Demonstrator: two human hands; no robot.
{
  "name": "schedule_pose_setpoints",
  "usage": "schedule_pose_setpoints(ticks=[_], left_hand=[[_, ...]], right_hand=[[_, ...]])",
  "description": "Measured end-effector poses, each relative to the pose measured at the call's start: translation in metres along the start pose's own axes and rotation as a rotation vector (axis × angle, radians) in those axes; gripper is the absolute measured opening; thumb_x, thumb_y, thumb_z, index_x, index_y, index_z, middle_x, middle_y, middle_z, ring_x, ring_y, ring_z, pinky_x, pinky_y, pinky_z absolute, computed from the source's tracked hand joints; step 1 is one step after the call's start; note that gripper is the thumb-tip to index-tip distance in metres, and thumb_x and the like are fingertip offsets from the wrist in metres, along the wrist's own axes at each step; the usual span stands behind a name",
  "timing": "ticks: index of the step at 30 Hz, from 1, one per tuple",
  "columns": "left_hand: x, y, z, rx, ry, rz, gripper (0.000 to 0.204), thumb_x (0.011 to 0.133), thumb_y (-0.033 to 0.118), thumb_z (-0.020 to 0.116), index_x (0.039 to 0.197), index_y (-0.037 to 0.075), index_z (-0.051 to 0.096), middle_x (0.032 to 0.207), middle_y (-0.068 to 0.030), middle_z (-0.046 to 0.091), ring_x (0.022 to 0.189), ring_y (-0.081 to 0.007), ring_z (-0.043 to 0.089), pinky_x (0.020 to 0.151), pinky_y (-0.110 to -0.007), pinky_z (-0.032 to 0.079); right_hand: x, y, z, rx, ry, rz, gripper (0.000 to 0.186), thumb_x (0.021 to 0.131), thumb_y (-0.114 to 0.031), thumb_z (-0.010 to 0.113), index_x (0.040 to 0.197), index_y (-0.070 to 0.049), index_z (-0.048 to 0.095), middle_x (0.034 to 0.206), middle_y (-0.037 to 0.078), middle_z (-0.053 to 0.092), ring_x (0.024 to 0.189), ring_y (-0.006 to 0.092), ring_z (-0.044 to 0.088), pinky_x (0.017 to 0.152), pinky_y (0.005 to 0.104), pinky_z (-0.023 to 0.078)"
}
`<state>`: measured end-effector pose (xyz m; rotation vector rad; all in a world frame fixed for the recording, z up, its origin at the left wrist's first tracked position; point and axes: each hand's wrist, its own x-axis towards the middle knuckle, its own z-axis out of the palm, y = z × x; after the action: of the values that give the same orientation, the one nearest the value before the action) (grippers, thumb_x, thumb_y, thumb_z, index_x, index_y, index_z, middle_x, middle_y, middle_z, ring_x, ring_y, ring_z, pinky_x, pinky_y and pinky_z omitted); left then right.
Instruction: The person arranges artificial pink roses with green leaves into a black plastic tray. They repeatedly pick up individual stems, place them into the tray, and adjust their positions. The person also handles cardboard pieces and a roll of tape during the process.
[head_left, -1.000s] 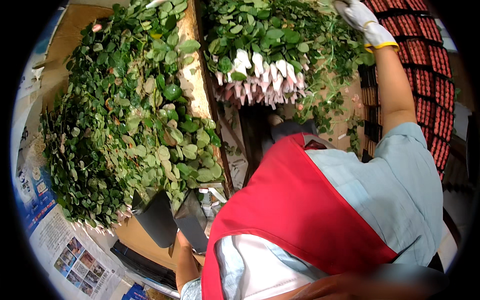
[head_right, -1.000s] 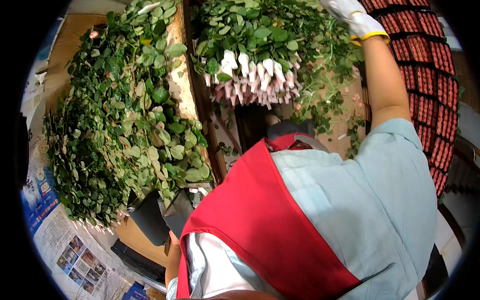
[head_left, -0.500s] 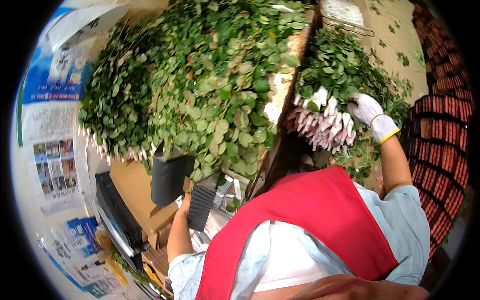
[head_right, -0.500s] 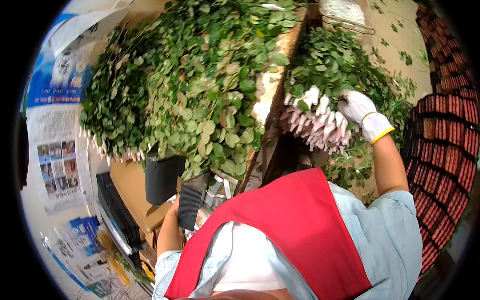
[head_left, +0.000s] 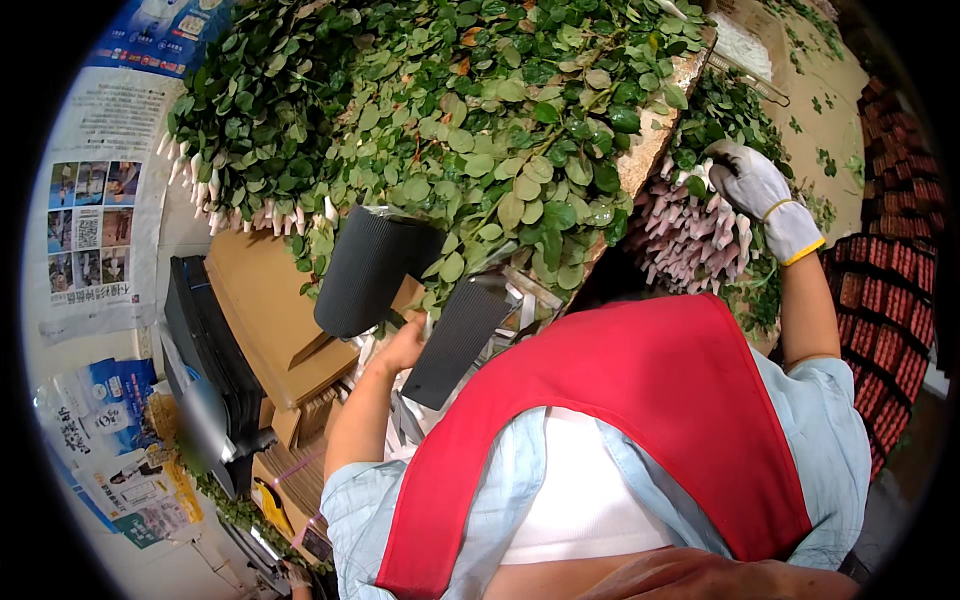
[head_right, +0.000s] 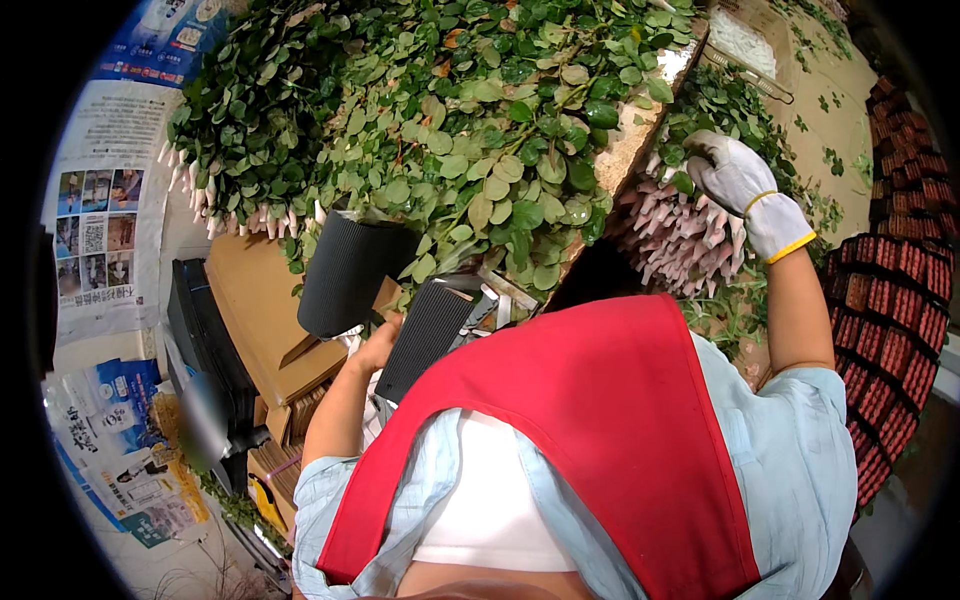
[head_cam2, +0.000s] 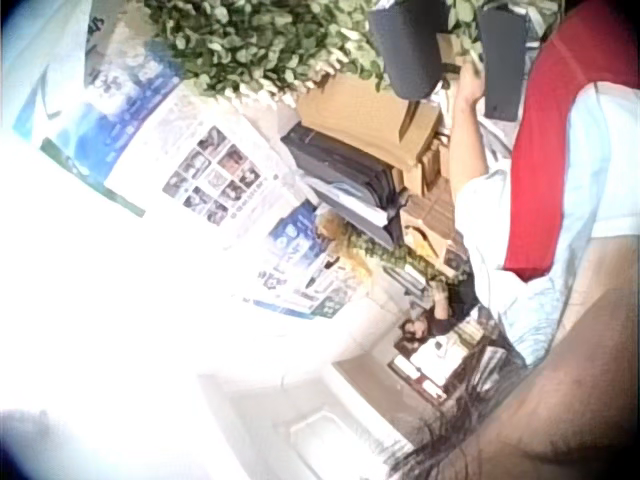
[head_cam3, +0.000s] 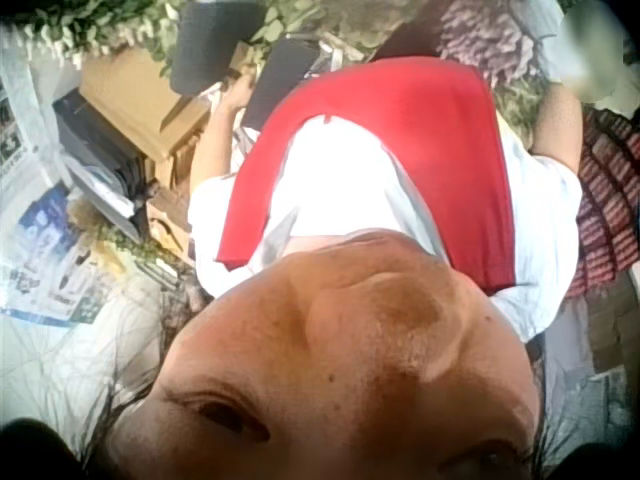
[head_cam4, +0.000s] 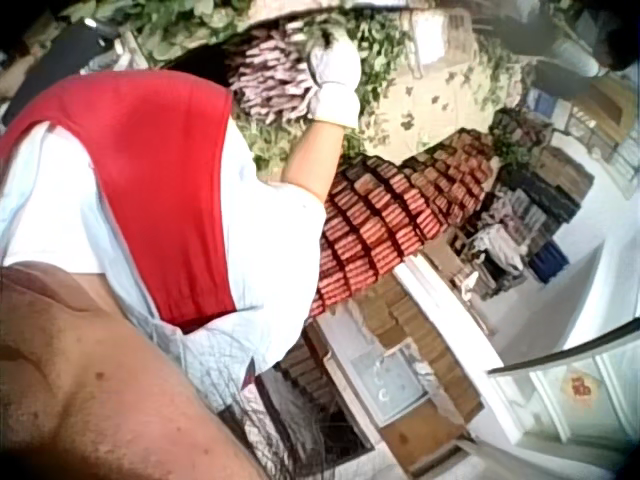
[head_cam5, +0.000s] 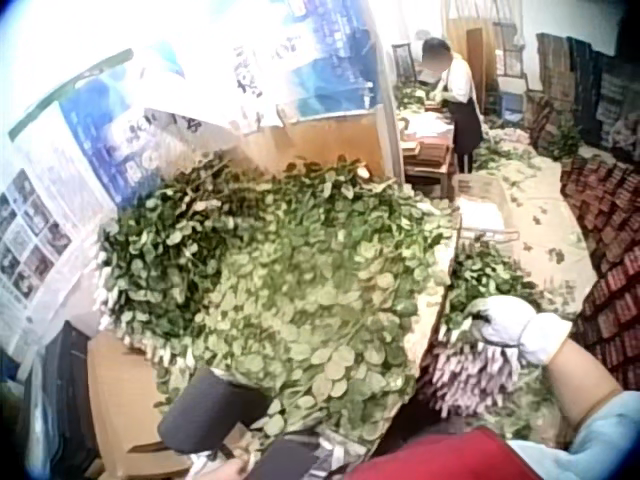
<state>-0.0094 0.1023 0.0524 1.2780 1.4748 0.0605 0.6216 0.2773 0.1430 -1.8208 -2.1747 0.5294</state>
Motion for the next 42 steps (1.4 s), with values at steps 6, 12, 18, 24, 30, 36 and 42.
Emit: schedule_pose_setpoints(ticks=[6, 12, 18, 24, 30, 36, 42], left_hand=[[0.010, -0.030, 0.011, 0.017, 0.029, 0.208, 0.051, 0.094, 0.013, 0.066, 0.138, -0.004, 0.048, 0.133, -0.0252, 0.060, 0.125, -0.0353, 0.058, 0.106, -0.040, 0.044], [0.003, -0.018, 0.003, 0.024, 0.000, 0.077, 0.070, 0.092, 0.010, 0.068, 0.153, 0.001, 0.036, 0.149, -0.0239, 0.051, 0.138, -0.0347, 0.049, 0.115, -0.039, 0.038], [-0.008, 0.013, 0.010, -0.090, 0.086, -0.091, 0.070, 0.091, 0.015, 0.076, 0.150, -0.001, 0.043, 0.146, -0.0150, 0.055, 0.133, -0.0229, 0.051, 0.113, -0.034, 0.039], [-0.011, -0.001, 0.013, -0.105, 0.202, -0.093, 0.070, 0.087, 0.010, 0.076, 0.149, 0.002, 0.045, 0.139, -0.0111, 0.059, 0.128, -0.0217, 0.054, 0.109, -0.034, 0.043], [-0.029, -0.022, 0.033, -0.717, 0.218, 0.128, 0.077, 0.080, 0.005, 0.083, 0.149, 0.008, 0.049, 0.139, -0.0050, 0.058, 0.124, -0.0171, 0.056, 0.104, -0.030, 0.048], [-0.029, -0.023, 0.053, -1.016, 0.274, 0.152, 0.085, 0.078, -0.003, 0.083, 0.152, 0.004, 0.043, 0.147, -0.0093, 0.054, 0.131, -0.0198, 0.057, 0.108, -0.031, 0.049], [-0.029, -0.018, 0.067, -0.926, 0.430, 0.146, 0.061, 0.087, 0.001, 0.079, 0.144, 0.003, 0.057, 0.131, -0.0072, 0.067, 0.110, -0.0130, 0.063, 0.097, -0.027, 0.052]], right_hand=[[-0.011, -0.032, 0.019, -0.011, -0.011, 0.064, 0.031, 0.090, -0.021, 0.062, 0.118, -0.010, 0.070, 0.107, 0.021, 0.072, 0.098, 0.0409, 0.069, 0.084, 0.0454, 0.057], [-0.021, -0.005, 0.034, -0.012, -0.021, 0.047, 0.026, 0.092, -0.022, 0.063, 0.113, -0.009, 0.072, 0.103, 0.021, 0.073, 0.095, 0.0417, 0.069, 0.080, 0.0469, 0.056], [0.042, -0.059, 0.023, 0.105, 0.033, -0.306, 0.022, 0.090, -0.012, 0.063, 0.109, -0.007, 0.072, 0.106, 0.018, 0.073, 0.095, 0.0367, 0.070, 0.082, 0.0421, 0.057], [0.094, -0.216, 0.087, 0.061, -0.104, -0.951, 0.020, 0.089, -0.015, 0.066, 0.107, -0.012, 0.072, 0.100, 0.012, 0.074, 0.091, 0.0358, 0.070, 0.076, 0.0439, 0.058], [0.097, -0.269, 0.103, 0.176, -0.304, -0.905, 0.023, 0.091, -0.012, 0.067, 0.113, -0.008, 0.073, 0.097, 0.015, 0.074, 0.085, 0.0316, 0.072, 0.076, 0.0393, 0.058], [0.116, -0.306, 0.091, 0.071, -0.366, -1.021, 0.022, 0.091, 0.001, 0.061, 0.109, -0.002, 0.072, 0.103, 0.016, 0.073, 0.094, 0.0325, 0.071, 0.082, 0.0380, 0.057], [0.114, -0.394, 0.116, 0.149, -0.817, -1.193, 0.028, 0.087, 0.003, 0.059, 0.113, -0.002, 0.070, 0.108, 0.018, 0.071, 0.098, 0.0337, 0.070, 0.088, 0.0393, 0.056]])
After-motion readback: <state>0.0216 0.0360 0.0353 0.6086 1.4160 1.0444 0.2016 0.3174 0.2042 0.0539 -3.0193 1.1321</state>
